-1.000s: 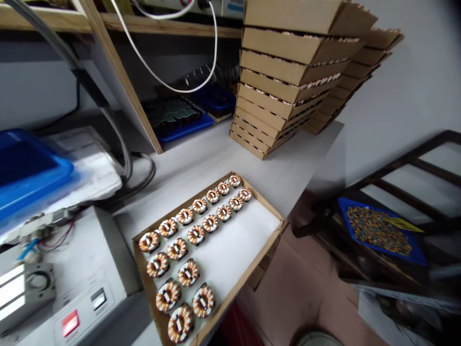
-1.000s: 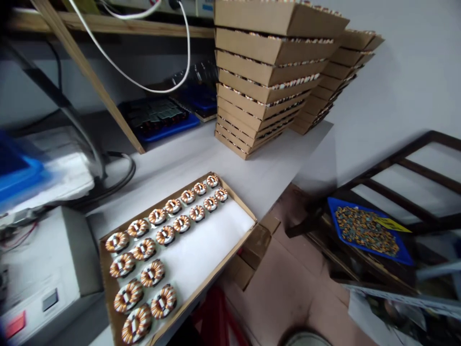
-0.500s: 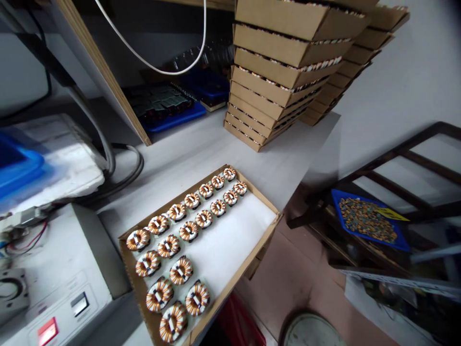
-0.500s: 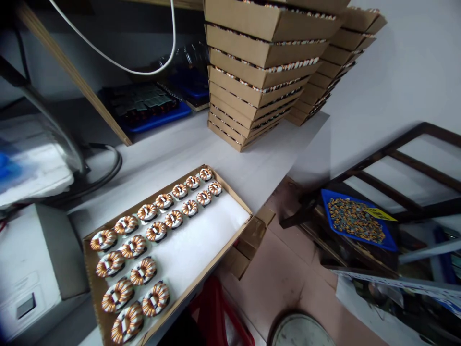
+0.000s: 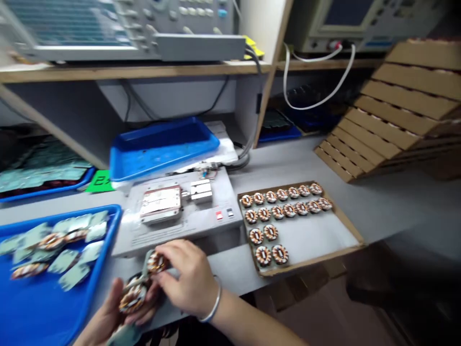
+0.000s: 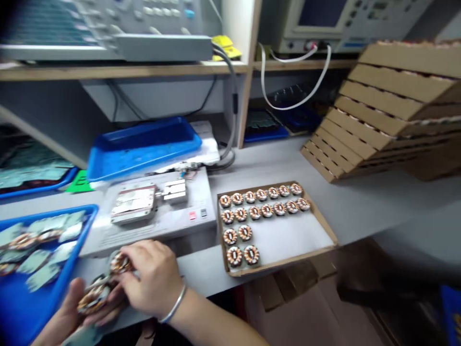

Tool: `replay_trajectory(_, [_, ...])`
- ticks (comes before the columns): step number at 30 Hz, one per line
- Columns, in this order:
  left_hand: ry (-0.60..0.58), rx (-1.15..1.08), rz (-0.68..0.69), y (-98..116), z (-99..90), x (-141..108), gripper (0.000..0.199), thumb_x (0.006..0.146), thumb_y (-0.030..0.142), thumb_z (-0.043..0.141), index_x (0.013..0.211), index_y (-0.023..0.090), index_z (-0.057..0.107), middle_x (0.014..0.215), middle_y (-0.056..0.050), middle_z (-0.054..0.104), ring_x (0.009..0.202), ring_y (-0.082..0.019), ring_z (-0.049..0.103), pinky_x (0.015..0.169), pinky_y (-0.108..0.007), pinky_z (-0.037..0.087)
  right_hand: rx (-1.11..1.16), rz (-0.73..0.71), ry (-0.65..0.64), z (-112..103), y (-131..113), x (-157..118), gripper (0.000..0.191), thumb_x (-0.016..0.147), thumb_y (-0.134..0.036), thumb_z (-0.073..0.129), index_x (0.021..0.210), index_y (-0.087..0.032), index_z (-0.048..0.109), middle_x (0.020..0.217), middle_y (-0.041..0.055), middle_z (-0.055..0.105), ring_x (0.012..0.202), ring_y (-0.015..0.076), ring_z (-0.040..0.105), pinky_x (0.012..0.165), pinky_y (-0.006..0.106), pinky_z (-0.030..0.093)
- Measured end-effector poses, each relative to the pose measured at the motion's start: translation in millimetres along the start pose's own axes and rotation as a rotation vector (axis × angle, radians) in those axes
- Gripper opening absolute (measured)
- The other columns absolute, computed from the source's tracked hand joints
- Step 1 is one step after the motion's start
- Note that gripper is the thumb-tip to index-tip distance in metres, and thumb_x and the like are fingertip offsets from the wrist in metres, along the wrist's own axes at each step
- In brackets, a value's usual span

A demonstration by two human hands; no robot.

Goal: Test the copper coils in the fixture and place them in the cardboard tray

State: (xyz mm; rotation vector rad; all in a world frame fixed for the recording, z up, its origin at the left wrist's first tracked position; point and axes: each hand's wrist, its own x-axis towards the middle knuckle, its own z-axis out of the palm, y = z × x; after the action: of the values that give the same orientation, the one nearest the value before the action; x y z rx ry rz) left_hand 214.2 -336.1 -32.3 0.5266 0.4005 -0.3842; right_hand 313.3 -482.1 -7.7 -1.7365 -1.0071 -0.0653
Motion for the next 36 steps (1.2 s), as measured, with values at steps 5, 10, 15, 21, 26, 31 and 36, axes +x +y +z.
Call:
replay_trajectory(5, [-0.142, -0.106, 0.138, 1, -7.1, 6, 0.046, 0.072, 0.052, 0.058, 0.094, 0.012, 0.064, 0.067, -0.002, 0.058, 0.041, -0.002, 0.029, 0.045, -0.019, 0.032, -0.002, -0.06, 0.021, -21, -28, 37, 0.036, 0.077, -0.019, 0.057, 0.113, -0.017, 0.053, 0.109, 0.0085, 0.054, 0.1, 0.0161, 0.052, 0.088, 0.028, 0.045])
replay_trajectory(10, [-0.184, -0.134, 0.13, 2, -11.0, 1, 0.044, 0.079, 0.049, 0.049, 0.105, 0.014, 0.059, 0.072, -0.001, 0.057, 0.043, -0.003, 0.034, 0.047, -0.022, 0.032, -0.324, -0.127, -0.118, -28, -15, 107, 0.039, 0.077, -0.015, 0.056, 0.116, -0.013, 0.053, 0.108, 0.0107, 0.057, 0.101, 0.0187, 0.051, 0.092, 0.034, 0.042])
replay_trajectory(15, [-0.158, -0.158, 0.147, 5, -16.0, 0, 0.04, 0.083, 0.045, 0.043, 0.105, 0.015, 0.056, 0.071, -0.001, 0.055, 0.041, -0.005, 0.035, 0.045, -0.023, 0.03, -0.578, -0.128, -0.286, -24, -2, 144, 0.036, 0.078, -0.014, 0.054, 0.113, -0.016, 0.056, 0.102, 0.0089, 0.058, 0.098, 0.02, 0.051, 0.09, 0.036, 0.041])
replay_trajectory(21, [-0.141, -0.18, 0.143, 5, -17.1, 4, 0.034, 0.082, 0.042, 0.047, 0.102, 0.016, 0.056, 0.068, 0.0, 0.056, 0.04, -0.005, 0.033, 0.044, -0.023, 0.027, -0.6, -0.142, -0.347, -17, 1, 141, 0.033, 0.078, -0.014, 0.054, 0.111, -0.018, 0.058, 0.1, 0.0077, 0.057, 0.096, 0.0189, 0.051, 0.089, 0.035, 0.042])
replay_trajectory(26, [-0.17, -0.156, 0.142, 2, -24.4, 12, 0.041, 0.072, 0.049, 0.058, 0.099, 0.017, 0.059, 0.066, 0.0, 0.057, 0.038, -0.005, 0.033, 0.043, -0.023, 0.024, -0.557, -0.116, -0.3, -15, 5, 138, 0.037, 0.075, -0.009, 0.056, 0.11, -0.017, 0.058, 0.101, 0.008, 0.057, 0.097, 0.0188, 0.05, 0.09, 0.034, 0.041])
replay_trajectory(31, [-0.202, -0.117, 0.166, 3, -29.8, 19, 0.045, 0.069, 0.051, 0.062, 0.097, 0.016, 0.062, 0.066, -0.002, 0.059, 0.036, -0.004, 0.032, 0.041, -0.022, 0.018, -0.56, -0.064, -0.28, -13, 4, 137, 0.037, 0.074, -0.009, 0.056, 0.11, -0.017, 0.058, 0.101, 0.0077, 0.058, 0.097, 0.0196, 0.05, 0.088, 0.035, 0.041])
replay_trajectory(36, [-0.2, -0.093, 0.157, 4, -29.9, 18, 0.048, 0.069, 0.052, 0.061, 0.101, 0.016, 0.059, 0.067, -0.001, 0.059, 0.036, -0.004, 0.034, 0.042, -0.022, 0.018, -0.572, -0.024, -0.269, -12, 2, 137, 0.036, 0.073, -0.011, 0.059, 0.108, -0.02, 0.06, 0.101, 0.006, 0.059, 0.097, 0.019, 0.051, 0.09, 0.035, 0.039])
